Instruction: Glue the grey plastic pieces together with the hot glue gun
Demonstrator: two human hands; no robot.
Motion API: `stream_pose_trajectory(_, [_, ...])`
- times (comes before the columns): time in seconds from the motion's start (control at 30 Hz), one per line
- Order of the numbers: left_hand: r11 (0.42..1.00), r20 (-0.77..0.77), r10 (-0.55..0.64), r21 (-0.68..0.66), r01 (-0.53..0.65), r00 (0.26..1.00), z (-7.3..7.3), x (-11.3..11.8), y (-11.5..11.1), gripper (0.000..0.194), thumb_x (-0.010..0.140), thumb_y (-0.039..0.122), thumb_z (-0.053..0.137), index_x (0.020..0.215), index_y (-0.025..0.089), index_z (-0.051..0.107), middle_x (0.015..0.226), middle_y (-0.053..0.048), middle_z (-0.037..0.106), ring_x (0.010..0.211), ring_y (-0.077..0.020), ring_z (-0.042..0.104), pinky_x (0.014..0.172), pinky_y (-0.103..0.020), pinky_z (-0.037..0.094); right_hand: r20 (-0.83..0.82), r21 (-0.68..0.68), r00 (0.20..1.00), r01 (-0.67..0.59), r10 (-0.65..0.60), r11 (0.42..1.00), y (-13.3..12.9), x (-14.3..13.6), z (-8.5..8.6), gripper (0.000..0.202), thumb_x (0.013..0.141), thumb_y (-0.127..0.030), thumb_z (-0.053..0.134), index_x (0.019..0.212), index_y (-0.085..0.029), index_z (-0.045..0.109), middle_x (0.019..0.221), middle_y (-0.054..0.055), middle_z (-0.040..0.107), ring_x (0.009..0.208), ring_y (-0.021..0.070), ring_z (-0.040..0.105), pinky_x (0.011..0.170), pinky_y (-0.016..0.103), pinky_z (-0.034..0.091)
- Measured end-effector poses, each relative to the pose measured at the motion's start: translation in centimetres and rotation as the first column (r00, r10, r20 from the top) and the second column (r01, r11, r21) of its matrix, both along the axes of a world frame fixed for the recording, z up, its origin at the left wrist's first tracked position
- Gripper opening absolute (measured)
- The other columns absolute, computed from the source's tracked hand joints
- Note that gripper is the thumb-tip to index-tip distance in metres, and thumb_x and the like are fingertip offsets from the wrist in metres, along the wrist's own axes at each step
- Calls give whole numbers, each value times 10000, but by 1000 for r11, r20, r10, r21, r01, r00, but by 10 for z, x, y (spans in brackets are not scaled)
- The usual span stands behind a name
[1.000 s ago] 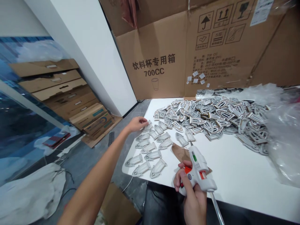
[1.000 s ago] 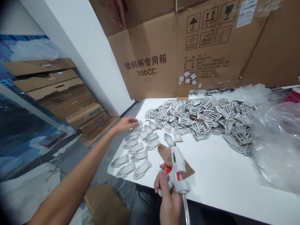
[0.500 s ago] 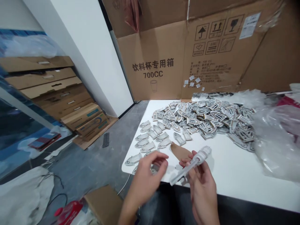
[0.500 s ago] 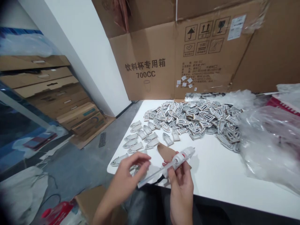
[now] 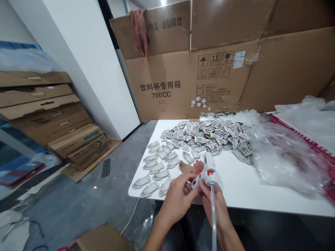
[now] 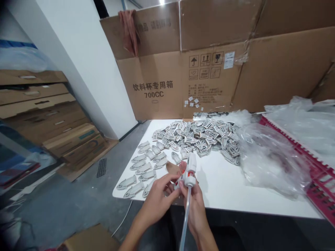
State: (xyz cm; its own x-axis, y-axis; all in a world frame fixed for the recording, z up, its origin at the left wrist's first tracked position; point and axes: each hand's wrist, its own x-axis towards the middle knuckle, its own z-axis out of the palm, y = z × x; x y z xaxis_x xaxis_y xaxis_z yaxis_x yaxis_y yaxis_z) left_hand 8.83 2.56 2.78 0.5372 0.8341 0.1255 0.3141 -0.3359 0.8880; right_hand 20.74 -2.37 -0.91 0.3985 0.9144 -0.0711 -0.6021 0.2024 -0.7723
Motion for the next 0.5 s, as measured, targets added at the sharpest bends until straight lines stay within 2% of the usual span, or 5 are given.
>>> stream_pose_trajectory(0.13, [994,-81,-62,88,70,995,11,0,15,216,1007,360,708,1192,276,780,1075,-34,816,831,-215,701,770,-319,546,182,-90,981,92,-75,992,-2,6,-9,566,877,-569,876,1343,-276,748,1383,81,766,1395,304,644,1280,524,423])
stream_pose_trajectory(0.23, [975,-180,-111,170,142,977,16,-5,24,209,1020,366,704,1200,288,776,1087,-41,803,909,-237,712,823,-329,545,269,-94,963,41,-14,995,-20,18,-22,557,874,-598,871,1310,-265,772,1360,102,779,1318,315,700,1268,559,428])
stream_pose_trajectory(0.33, [955,-265,-47,269,121,963,10,-12,29,253,1025,359,702,1272,328,751,1148,-49,799,1027,-277,726,911,-374,555,252,-103,961,-90,113,991,-53,49,-34,572,895,-675,808,1274,-246,814,1210,149,831,1032,325,817,1010,563,623])
stream_pose_trajectory(0.4, [941,-302,22,329,83,953,2,-14,29,248,1024,360,706,1268,343,746,1177,-54,798,1077,-301,735,928,-401,565,317,-194,934,-106,165,975,-70,81,-37,518,922,-653,781,1185,-213,853,1025,158,853,814,295,825,764,453,661])
stream_pose_trajectory(0.5, [911,-350,70,403,83,934,-12,-11,25,226,1006,339,727,1231,342,750,1162,-64,791,1054,-317,748,852,-407,585,509,-196,861,102,12,975,-68,137,-32,470,942,-613,763,1142,-194,840,928,130,827,666,234,724,594,359,579])
